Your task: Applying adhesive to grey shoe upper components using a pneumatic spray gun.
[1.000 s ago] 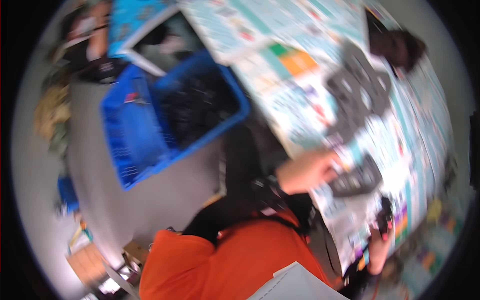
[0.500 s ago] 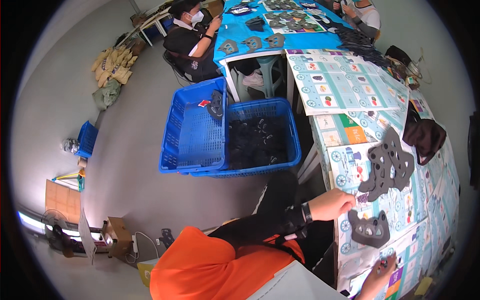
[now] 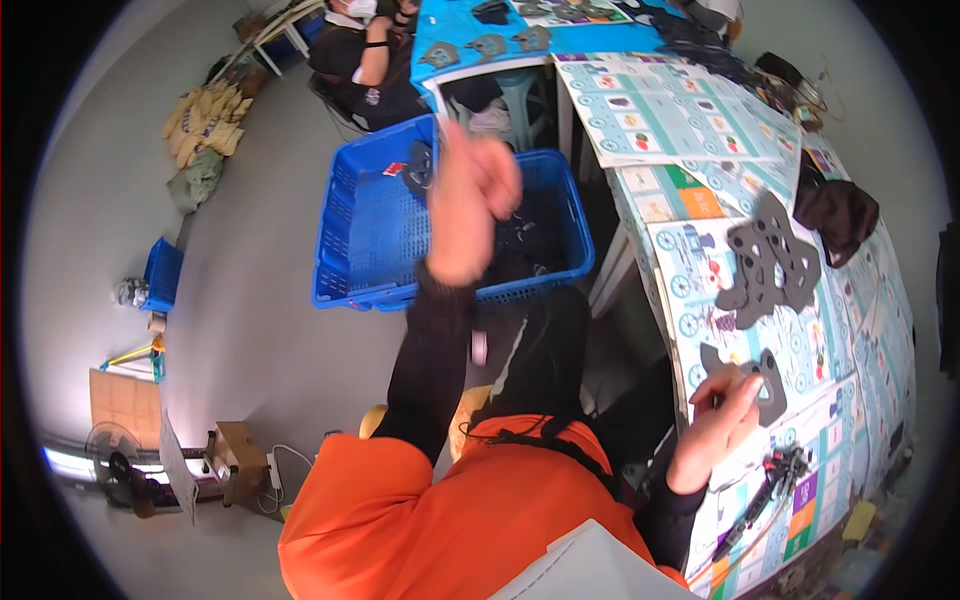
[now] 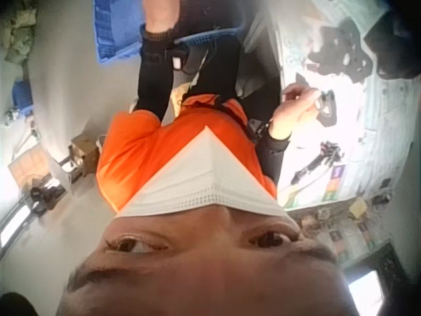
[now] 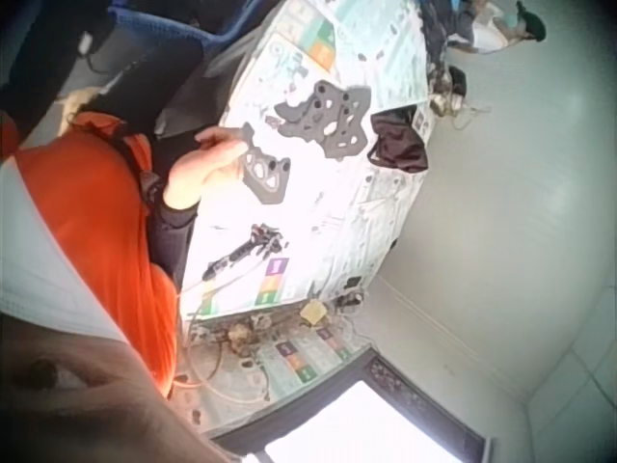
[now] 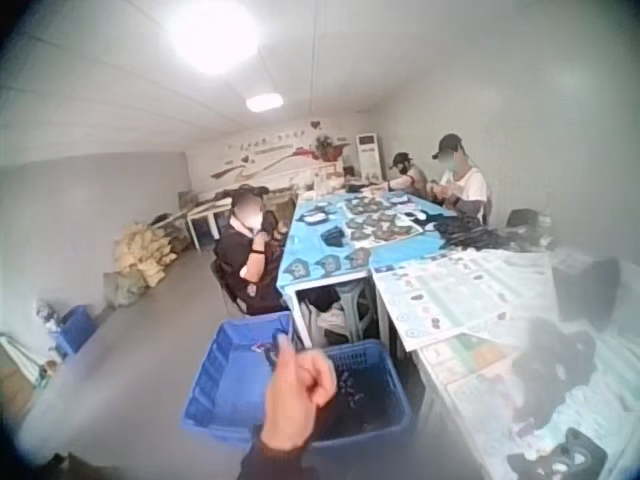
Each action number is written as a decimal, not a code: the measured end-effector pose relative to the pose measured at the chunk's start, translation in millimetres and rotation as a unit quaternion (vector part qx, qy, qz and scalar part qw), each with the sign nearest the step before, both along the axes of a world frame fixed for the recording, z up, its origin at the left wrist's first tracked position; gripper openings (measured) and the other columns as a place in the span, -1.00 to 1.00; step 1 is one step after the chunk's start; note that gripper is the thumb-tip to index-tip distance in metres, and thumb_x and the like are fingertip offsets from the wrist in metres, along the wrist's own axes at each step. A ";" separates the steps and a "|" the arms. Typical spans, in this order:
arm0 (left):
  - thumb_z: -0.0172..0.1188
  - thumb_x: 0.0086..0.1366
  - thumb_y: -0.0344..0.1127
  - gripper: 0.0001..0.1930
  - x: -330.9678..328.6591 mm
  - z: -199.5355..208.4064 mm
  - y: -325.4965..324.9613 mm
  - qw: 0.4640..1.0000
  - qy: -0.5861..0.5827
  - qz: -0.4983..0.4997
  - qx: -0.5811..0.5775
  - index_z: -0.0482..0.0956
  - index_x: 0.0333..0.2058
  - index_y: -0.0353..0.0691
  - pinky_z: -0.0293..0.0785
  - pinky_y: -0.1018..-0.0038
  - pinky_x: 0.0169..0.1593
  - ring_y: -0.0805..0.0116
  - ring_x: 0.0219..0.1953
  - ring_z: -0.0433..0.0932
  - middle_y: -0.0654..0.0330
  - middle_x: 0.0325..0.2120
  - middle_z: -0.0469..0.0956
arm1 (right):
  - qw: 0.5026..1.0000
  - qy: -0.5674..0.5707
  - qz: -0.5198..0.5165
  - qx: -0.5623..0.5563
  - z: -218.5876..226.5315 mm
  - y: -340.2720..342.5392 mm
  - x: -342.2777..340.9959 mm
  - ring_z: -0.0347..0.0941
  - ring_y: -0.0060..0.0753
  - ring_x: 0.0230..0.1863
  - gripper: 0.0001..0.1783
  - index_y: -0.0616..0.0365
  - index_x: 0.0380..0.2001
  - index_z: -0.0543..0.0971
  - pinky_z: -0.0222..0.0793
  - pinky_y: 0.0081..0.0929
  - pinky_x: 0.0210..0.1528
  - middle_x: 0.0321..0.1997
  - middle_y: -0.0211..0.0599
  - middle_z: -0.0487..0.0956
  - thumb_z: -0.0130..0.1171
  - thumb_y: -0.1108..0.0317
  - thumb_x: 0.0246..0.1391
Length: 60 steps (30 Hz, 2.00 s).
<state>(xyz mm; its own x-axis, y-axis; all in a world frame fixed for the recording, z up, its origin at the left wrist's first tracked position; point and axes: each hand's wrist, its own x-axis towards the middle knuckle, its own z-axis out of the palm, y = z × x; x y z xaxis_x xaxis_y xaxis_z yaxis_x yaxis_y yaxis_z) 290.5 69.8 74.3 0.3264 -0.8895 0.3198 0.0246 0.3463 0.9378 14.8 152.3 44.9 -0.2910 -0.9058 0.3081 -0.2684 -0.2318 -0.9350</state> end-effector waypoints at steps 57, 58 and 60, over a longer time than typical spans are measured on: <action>0.14 0.00 -0.55 -0.84 -235.1 -151.5 -34.4 0.834 -0.476 -0.273 -0.049 0.50 -0.37 -0.41 0.44 0.15 -0.10 -0.09 -0.21 0.51 -0.13 -0.39 0.50 | 0.991 0.028 -0.031 0.126 -93.5 57.5 -93.6 0.51 -0.52 -0.44 -0.84 0.29 -0.25 0.60 0.38 -0.61 -0.35 -0.43 -0.26 0.60 0.05 0.62 0.14; 0.13 -0.01 -0.56 -0.85 -235.0 -150.5 -37.8 0.831 -0.464 -0.305 -0.034 0.51 -0.39 -0.42 0.46 0.14 -0.13 -0.09 -0.23 0.53 -0.14 -0.43 0.52 | 0.993 0.028 -0.052 0.106 -95.0 58.3 -95.7 0.49 -0.54 -0.45 -0.84 0.30 -0.27 0.60 0.35 -0.64 -0.36 -0.45 -0.28 0.59 0.05 0.63 0.14; 0.13 0.00 -0.56 -0.88 -232.4 -143.5 -41.1 0.824 -0.461 -0.326 -0.044 0.52 -0.41 -0.41 0.49 0.11 -0.21 -0.11 -0.31 0.57 -0.14 -0.46 0.55 | 0.995 0.019 -0.047 0.089 -98.3 59.4 -96.6 0.45 -0.58 -0.49 -0.86 0.30 -0.29 0.59 0.31 -0.65 -0.40 -0.47 -0.29 0.58 0.04 0.63 0.15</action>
